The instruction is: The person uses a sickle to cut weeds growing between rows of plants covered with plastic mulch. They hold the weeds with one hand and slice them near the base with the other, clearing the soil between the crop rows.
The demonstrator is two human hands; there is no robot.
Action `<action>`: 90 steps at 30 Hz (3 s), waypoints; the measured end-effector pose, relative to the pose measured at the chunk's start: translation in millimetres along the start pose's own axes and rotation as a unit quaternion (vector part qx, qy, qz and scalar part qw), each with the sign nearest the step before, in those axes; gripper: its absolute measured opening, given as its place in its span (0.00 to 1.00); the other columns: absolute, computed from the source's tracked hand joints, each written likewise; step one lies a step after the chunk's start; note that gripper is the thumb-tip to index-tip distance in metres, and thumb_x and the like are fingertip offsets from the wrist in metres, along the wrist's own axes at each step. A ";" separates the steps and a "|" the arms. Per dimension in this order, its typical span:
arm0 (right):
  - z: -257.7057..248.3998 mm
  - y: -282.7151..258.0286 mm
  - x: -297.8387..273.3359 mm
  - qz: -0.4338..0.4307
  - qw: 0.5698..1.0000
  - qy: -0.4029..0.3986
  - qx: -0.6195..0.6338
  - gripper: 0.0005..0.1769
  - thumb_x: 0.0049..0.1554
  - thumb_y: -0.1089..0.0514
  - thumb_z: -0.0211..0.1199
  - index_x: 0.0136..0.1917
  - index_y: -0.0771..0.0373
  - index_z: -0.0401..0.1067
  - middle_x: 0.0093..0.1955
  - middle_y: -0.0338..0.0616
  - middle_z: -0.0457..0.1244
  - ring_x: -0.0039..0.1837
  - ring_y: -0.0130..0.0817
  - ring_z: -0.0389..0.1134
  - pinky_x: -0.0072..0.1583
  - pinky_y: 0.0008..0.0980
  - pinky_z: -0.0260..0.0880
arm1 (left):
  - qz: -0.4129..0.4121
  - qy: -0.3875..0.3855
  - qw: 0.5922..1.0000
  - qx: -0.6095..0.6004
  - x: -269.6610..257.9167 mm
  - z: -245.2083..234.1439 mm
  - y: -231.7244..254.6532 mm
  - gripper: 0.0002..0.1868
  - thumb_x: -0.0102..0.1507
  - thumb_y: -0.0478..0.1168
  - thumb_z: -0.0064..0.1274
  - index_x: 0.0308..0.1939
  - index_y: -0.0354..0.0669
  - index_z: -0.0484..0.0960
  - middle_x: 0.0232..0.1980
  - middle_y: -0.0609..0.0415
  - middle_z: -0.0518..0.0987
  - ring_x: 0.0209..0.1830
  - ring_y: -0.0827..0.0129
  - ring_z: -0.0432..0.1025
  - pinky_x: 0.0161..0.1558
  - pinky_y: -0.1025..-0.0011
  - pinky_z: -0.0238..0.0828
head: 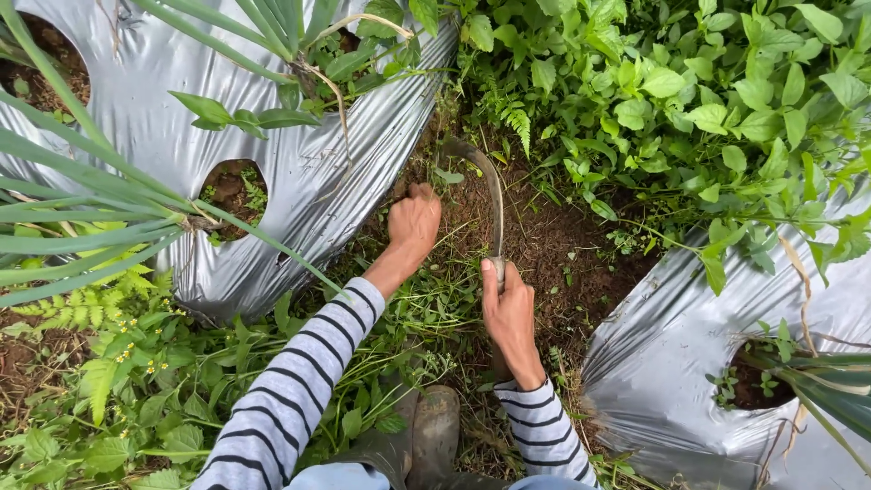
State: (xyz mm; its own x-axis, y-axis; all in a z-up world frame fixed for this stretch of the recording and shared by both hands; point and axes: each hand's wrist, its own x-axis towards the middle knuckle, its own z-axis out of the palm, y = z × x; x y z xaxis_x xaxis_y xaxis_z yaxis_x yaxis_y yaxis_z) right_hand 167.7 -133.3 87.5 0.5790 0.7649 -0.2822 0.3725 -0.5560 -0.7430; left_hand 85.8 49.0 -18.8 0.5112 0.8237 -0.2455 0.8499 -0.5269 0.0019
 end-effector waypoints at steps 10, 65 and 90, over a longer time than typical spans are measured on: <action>4.2 6.4 -8.1 -0.028 0.999 -0.035 -0.015 0.27 0.70 0.43 0.48 0.39 0.63 0.68 0.23 0.42 0.59 0.24 0.32 0.58 0.32 0.33 0.59 | 0.040 0.008 0.976 -0.215 -28.2 -9.5 -33.5 0.23 0.63 0.25 0.43 0.63 0.35 0.78 0.59 0.32 0.79 0.27 0.65 0.81 0.33 0.63 0.80; -59.9 -19.1 -36.9 0.066 0.995 -0.021 -0.077 0.29 0.69 0.41 0.47 0.40 0.66 0.71 0.23 0.50 0.62 0.26 0.38 0.62 0.34 0.36 0.63 | -0.186 0.104 0.762 -0.612 59.8 20.7 23.5 0.19 0.70 0.49 0.47 0.37 0.40 0.87 0.33 0.44 0.83 0.40 0.50 0.80 0.39 0.57 0.72; -9.6 -7.5 15.4 0.012 1.000 0.022 0.003 0.26 0.71 0.43 0.46 0.40 0.63 0.68 0.23 0.43 0.59 0.25 0.34 0.58 0.34 0.34 0.60 | 0.013 -0.030 0.928 -0.370 -24.4 -42.0 9.4 0.21 0.72 0.48 0.35 0.55 0.35 0.77 0.47 0.34 0.83 0.39 0.41 0.81 0.41 0.46 0.77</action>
State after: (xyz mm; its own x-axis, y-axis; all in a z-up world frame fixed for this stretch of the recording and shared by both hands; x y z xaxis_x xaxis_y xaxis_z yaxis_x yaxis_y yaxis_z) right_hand 180.8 -120.5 94.6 0.6186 0.7368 -0.2729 0.3542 -0.5716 -0.7402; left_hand 86.6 32.8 28.0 0.5435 0.7878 -0.2896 0.7034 -0.2392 0.6693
